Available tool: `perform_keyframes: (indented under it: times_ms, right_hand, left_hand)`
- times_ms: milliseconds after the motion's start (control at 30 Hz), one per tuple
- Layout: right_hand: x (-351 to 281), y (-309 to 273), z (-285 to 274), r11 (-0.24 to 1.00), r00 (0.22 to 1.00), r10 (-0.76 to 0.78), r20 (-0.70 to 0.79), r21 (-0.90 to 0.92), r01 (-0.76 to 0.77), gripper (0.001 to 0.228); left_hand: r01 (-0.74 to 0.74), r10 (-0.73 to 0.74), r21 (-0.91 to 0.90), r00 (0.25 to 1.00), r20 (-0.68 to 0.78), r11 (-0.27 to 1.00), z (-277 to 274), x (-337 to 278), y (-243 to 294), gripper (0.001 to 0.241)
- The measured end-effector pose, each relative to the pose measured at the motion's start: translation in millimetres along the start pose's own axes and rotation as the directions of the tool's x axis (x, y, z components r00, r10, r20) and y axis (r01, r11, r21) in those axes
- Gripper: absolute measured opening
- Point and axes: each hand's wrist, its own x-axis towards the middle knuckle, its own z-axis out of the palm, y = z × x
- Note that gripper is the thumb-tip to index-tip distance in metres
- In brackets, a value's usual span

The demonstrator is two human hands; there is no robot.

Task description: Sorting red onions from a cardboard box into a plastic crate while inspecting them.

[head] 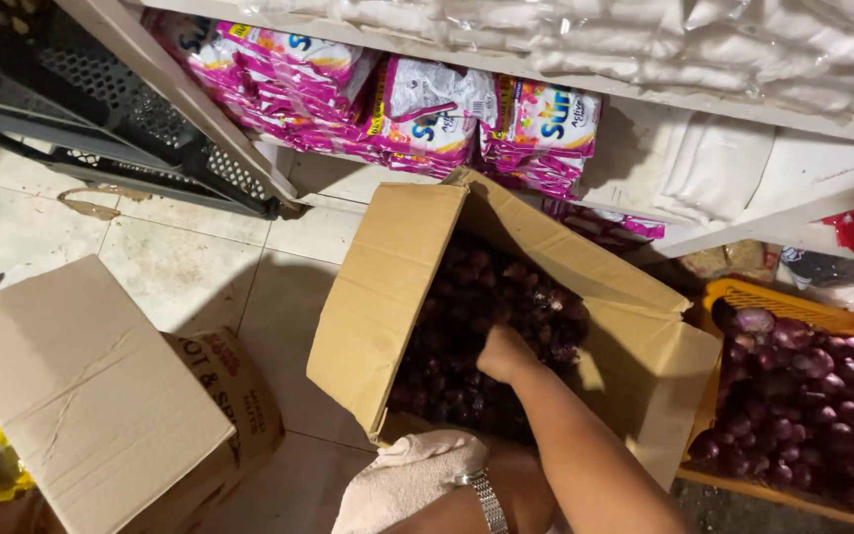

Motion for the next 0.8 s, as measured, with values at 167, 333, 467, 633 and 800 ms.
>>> perform_keyframes:
  times_ms: [167, 333, 467, 633, 800]
  right_hand:
    - [-60.9, 16.7, -37.1, 0.390, 0.995, -0.049, 0.082, 0.919, -0.056, 0.047]
    - [-178.2, 28.4, -123.7, -0.147, 0.996, -0.088, 0.022, 0.989, -0.035, 0.033]
    - [-266.0, 10.7, -157.0, -0.300, 0.994, 0.094, -0.048, 0.951, 0.075, 0.041]
    - [-255.8, 64.5, -98.6, -0.391, 0.991, 0.011, -0.132, 0.912, 0.126, 0.046]
    - [-253.3, 55.0, -109.0, -0.376, 0.974, -0.138, -0.180, 0.919, 0.117, 0.050]
  left_hand:
    - [0.004, -0.004, 0.080, 1.000, -0.003, 0.997, -0.1, 3.0, 11.6, 0.021]
    - [0.037, -0.097, -0.230, 0.961, -0.260, 0.973, -17.6, 11.4, 3.7, 0.020]
    - [-0.207, -0.089, -0.406, 0.795, -0.600, 0.890, -32.4, 3.8, 10.0, 0.013]
    - [-0.203, -0.158, -0.550, 0.828, -0.539, 0.810, -39.2, 1.9, 18.0, 0.013]
    - [-0.192, -0.238, -0.664, 0.833, -0.499, 0.722, -36.3, 8.8, 19.6, 0.026]
